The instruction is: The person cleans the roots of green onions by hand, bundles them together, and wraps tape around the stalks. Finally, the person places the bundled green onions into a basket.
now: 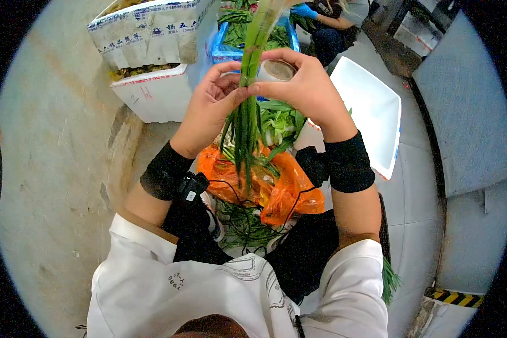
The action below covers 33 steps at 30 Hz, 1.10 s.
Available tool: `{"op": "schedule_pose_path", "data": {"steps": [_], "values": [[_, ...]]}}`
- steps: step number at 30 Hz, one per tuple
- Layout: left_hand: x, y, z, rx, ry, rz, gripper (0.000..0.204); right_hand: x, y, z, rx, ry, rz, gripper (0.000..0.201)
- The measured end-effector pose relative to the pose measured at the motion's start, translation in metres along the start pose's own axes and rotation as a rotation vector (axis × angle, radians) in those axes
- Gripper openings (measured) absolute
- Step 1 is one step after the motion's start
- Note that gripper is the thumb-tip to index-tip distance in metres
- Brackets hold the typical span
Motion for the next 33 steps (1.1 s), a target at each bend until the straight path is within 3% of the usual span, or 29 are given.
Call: {"op": "schedule_pose_path", "data": {"steps": [4,8,14,20,28,32,33], "values": [[-0.002,0.003,0.000,-0.002,0.039,0.201,0.029,-0.003,0.001,-0.002,-0.069,-0.019,-0.170,0.053],[-0.001,-0.001,0.000,-0.016,0.080,0.132,0.031,0.001,-0.002,-0.005,0.052,0.014,-0.046,0.055],[-0.009,0.001,-0.003,-0.032,-0.214,-0.162,0.040,0.014,-0.007,-0.005,0.162,-0.009,-0.019,0.058],[-0.008,0.007,-0.010,-0.035,-0.126,-0.108,0.042,0.010,-0.014,-0.004,0.153,-0.051,-0.098,0.058],[-0.006,0.008,-0.009,-0.058,0.040,0.258,0.042,0.008,-0.006,-0.006,0.108,-0.071,-0.261,0.053],[-0.012,0.003,-0.009,-0.115,0.096,0.263,0.038,0.015,-0.006,-0.005,0.219,-0.048,-0.159,0.050],[-0.013,0.003,-0.011,-0.101,0.053,0.137,0.037,0.016,-0.008,-0.005,0.222,-0.050,-0.159,0.050]]}}
Point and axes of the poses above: each hand's wrist, its own z-axis away from the middle knuckle, its own y-axis out of the back of the hand, x = y × z, the point moved 1 cm from there along -z, towards the middle knuckle, and after that the axes turned 1 degree about x, right-handed, at the moved point
